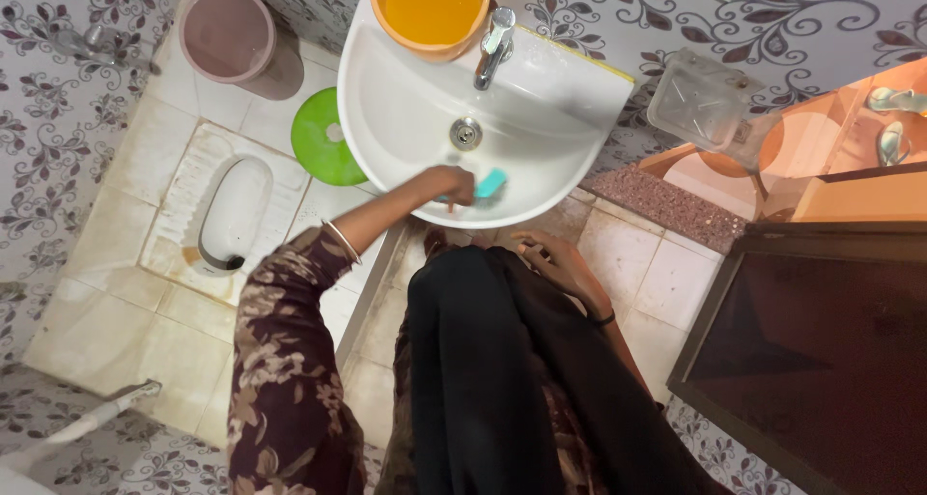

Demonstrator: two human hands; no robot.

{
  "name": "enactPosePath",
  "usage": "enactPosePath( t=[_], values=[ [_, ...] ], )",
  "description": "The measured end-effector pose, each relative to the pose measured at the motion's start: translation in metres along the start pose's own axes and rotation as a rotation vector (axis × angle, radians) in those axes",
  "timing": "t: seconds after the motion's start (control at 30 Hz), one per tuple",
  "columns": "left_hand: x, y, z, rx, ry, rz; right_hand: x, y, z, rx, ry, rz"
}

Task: The person scrubs a white bathroom sink using a blue brush and water from a yellow bowl. They repeatedly pour water into the sink and scrub the basin and drain area.

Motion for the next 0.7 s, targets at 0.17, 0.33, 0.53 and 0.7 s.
enactPosePath(
  t=[0.17,0.33,0.53,0.7],
  values=[
    [-0.142,-0.055,-0.065,0.300,-0.624,0.340,0.011,-0.004,0.006,0.022,0.008,0.010],
    [-0.165,-0.081,-0.062,0.342,-0.578,0.291,0.017,-0.004,0.010,0.036,0.066,0.029],
    [-0.051,-0.044,-0.070,0.335,-0.073,-0.558,-0.004,0.011,0.025,-0.081,-0.103,0.225],
    [0.032,0.015,-0.077,0.242,0.072,-1.340,-0.003,0.029,0.059,-0.090,0.036,0.296]
  ],
)
Point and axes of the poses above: each hand's wrist, its own z-axis towards the middle knuckle, its own y-axis out of the palm, x = y × z, the point moved 10 cm from there along z, towards the middle knuckle, and after that the axes turned 8 degrees about y, right-handed, at the moved point
